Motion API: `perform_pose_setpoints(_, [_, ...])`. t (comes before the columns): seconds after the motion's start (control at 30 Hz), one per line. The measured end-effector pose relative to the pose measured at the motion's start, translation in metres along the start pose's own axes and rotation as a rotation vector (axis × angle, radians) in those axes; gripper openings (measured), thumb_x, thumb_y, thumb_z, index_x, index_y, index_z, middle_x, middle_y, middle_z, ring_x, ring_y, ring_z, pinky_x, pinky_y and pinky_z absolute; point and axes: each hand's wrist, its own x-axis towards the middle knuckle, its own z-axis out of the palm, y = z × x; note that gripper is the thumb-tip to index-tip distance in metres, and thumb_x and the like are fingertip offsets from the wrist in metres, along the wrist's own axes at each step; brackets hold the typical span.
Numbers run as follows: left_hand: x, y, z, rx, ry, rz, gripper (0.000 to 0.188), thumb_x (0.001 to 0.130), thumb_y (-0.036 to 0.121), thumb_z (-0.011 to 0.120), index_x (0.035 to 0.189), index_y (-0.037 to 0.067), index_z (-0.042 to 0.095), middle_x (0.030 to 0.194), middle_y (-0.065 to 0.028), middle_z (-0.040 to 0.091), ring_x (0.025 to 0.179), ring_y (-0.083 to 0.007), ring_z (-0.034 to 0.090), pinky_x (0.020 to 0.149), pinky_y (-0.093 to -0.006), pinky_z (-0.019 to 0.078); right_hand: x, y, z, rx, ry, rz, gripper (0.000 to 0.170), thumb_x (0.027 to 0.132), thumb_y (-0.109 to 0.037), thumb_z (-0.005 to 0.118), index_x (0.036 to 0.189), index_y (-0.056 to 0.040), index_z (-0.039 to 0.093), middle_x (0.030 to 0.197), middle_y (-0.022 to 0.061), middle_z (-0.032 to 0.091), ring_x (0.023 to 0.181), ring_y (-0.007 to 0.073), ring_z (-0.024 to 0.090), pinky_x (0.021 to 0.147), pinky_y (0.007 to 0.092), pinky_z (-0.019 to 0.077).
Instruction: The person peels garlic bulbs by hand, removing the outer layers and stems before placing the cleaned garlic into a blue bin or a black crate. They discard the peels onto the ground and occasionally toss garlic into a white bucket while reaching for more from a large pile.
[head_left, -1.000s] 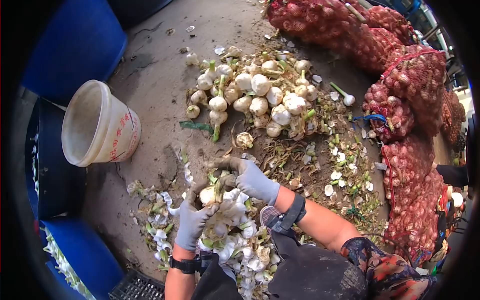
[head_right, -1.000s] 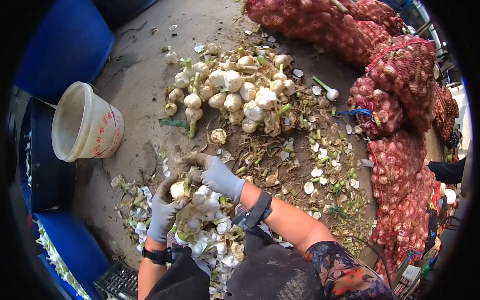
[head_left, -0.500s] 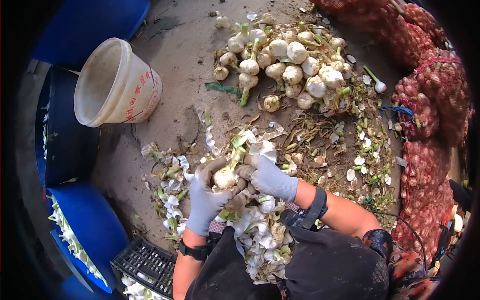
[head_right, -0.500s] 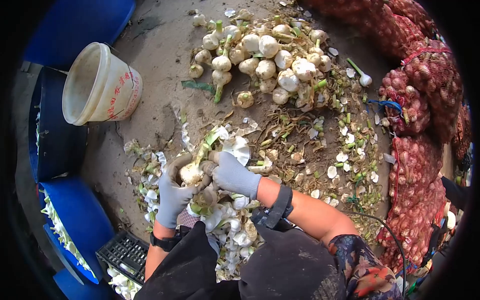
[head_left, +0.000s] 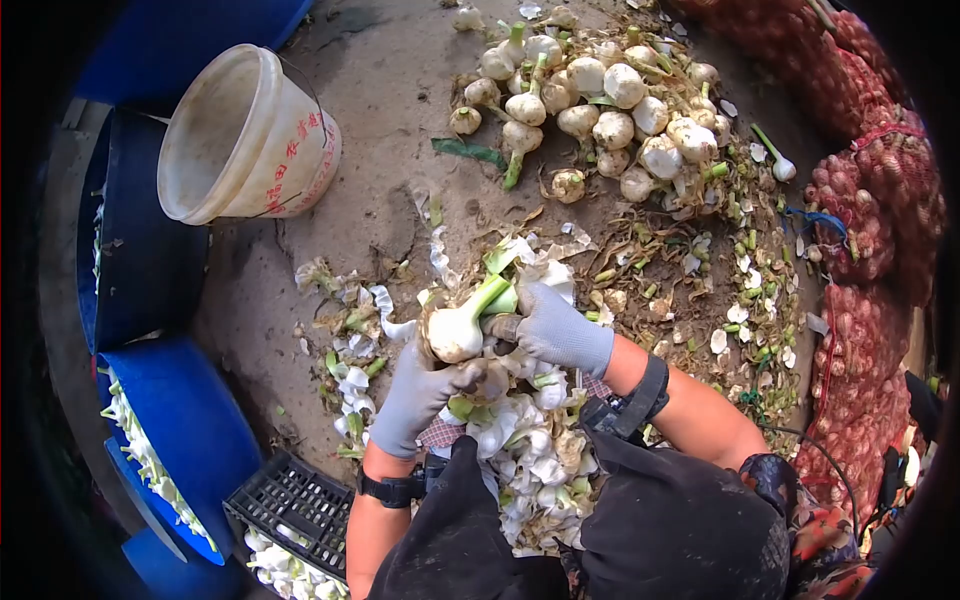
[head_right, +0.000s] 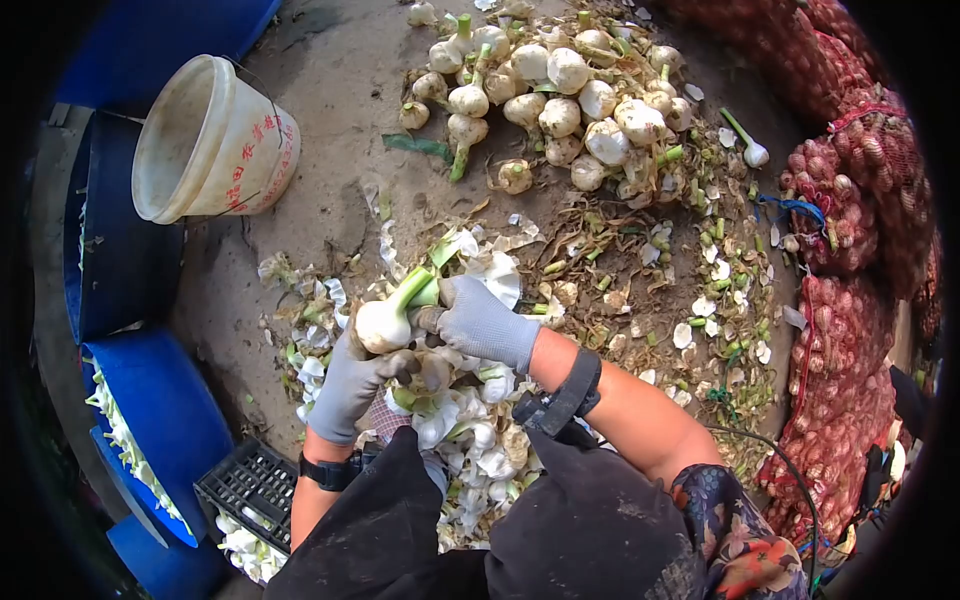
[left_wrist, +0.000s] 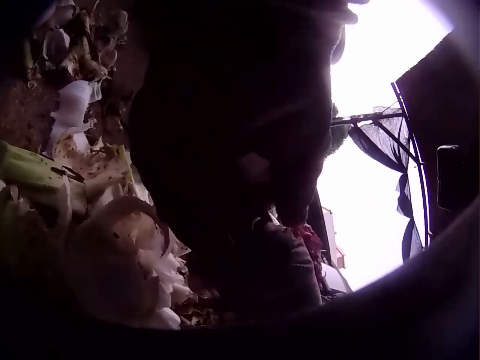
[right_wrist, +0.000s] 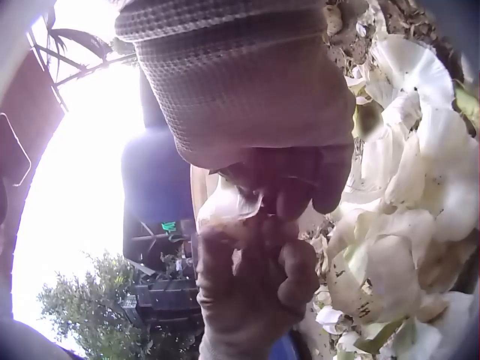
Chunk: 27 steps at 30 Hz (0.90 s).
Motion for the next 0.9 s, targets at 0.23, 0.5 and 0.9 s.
perform_pose_setpoints(0.23, [0.002,-0.001,-0.005,0.249,0.307,0.341,0.067,0.084,0.033,0.071,0.134,-0.001,0.045,0.118,-0.0128,0.057,0.108,-0.0221,0.057,0.091,-0.034,0.0496,-0.009,-0.007,0.013,-0.1,-0.017,-0.137,0.031,0.083,-0.014,0.063,0.111,-0.0013,0.063,0.095,0.0186,0.068,0.086,0.0265,0.067,0.077,0.0363,0.0511])
perform_pose_setpoints(0.5, [-0.007,0.018,-0.006,-0.275,0.222,0.104,0.031,0.093,0.029,0.06,0.111,0.003,0.061,0.116,-0.0134,0.06,0.105,-0.0237,0.06,0.094,-0.0366,0.0486,0.002,-0.033,-0.016,-0.85,0.008,0.013,0.036,0.072,-0.01,0.056,0.107,-0.0062,0.064,0.093,0.0192,0.066,0.087,0.0352,0.065,0.076,0.0418,0.0514])
perform_pose_setpoints(0.9, [-0.01,0.021,-0.069,-1.002,0.225,0.418,0.047,0.097,0.035,0.049,0.125,-0.003,0.05,0.123,-0.0229,0.056,0.114,-0.0424,0.054,0.097,-0.0532,0.0465,-0.041,-0.033,-0.004,-1.19,-0.627,0.084,0.048,0.074,-0.013,0.061,0.122,-0.0154,0.06,0.085,0.012,0.069,0.078,0.0302,0.068,0.063,0.0417,0.0512])
